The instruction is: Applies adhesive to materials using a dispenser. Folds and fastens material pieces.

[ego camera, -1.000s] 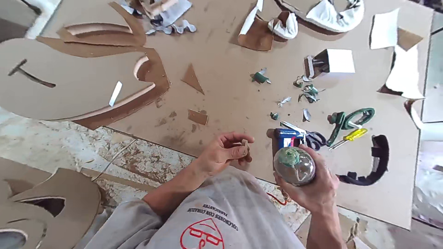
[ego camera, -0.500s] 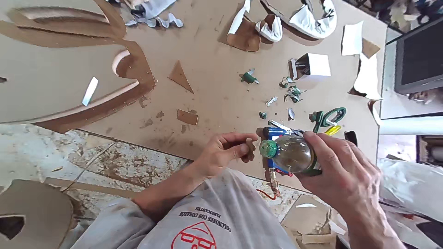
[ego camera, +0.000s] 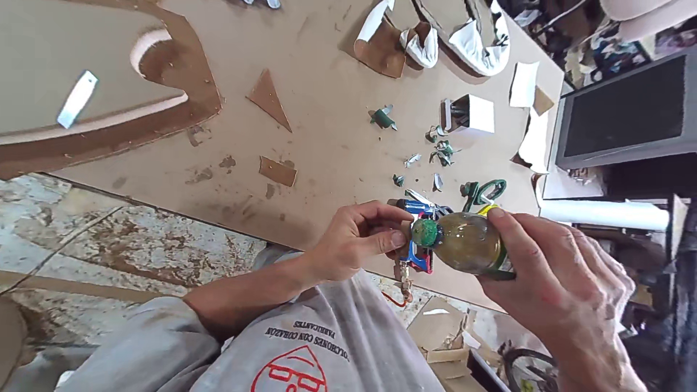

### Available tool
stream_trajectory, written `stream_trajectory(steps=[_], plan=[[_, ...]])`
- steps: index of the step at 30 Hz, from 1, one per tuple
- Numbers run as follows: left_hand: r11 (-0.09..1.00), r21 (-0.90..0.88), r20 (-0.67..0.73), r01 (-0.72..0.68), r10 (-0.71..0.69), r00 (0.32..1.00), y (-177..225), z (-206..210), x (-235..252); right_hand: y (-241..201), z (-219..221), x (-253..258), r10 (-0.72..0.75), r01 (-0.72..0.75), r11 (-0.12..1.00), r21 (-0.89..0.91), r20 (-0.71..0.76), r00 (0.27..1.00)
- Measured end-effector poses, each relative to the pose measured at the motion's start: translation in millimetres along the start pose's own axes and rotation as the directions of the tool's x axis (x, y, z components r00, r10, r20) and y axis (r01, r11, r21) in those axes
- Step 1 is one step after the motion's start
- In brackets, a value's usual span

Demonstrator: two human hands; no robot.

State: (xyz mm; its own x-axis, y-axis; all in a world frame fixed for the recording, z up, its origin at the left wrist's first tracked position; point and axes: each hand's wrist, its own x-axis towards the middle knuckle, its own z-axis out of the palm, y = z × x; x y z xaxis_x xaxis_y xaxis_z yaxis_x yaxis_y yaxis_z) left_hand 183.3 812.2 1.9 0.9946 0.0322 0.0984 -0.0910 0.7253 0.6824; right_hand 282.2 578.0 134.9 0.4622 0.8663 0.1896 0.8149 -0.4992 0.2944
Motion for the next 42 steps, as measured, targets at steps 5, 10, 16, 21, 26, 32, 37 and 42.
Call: stream_trajectory(steps=[5, 10, 16, 21, 26, 32, 37, 42], plan=[[1.0, 0.011, 0.007, -0.005, 0.005, 1.0, -1.0, -1.0, 0.9, 0.2, -2.8, 1.1, -0.008, 0.008, 1.0, -0.022, 0.008, 1.0], [0.995, 0.09, 0.002, -0.049, 0.049, 0.999, -1.2, -1.8, 0.6, -0.8, -2.2, 2.6, -0.008, 0.008, 0.999, -0.036, 0.017, 1.0], [0.98, 0.178, -0.016, -0.09, 0.094, 0.995, -0.4, -2.3, 0.3, -1.0, -2.3, 3.7, -0.015, 0.016, 0.999, -0.034, 0.029, 0.999], [0.981, 0.175, -0.012, -0.081, 0.084, 0.996, -0.4, -3.5, 1.4, -0.8, -3.5, 5.1, -0.011, 0.012, 0.999, -0.053, 0.03, 1.0], [0.985, 0.158, -0.016, -0.067, 0.07, 0.997, -1.1, -4.0, 1.9, -2.0, -3.8, 6.1, -0.002, 0.003, 0.997, -0.075, 0.021, 1.0], [0.984, 0.16, -0.042, -0.082, 0.09, 0.995, -0.1, -2.8, 1.9, -7.3, -1.6, 4.3, -0.007, 0.01, 0.994, -0.112, 0.027, 1.0], [0.972, 0.213, -0.092, -0.096, 0.117, 0.989, 1.9, -4.7, 3.8, -11.7, -1.2, -2.7, -0.06, 0.063, 0.992, -0.107, 0.029, 0.998], [0.999, 0.011, -0.121, -0.05, 0.051, 0.991, 10.0, -15.3, 10.7, -7.8, 14.6, -28.2, 0.025, -0.028, 0.989, 0.146, 0.018, 1.0]])
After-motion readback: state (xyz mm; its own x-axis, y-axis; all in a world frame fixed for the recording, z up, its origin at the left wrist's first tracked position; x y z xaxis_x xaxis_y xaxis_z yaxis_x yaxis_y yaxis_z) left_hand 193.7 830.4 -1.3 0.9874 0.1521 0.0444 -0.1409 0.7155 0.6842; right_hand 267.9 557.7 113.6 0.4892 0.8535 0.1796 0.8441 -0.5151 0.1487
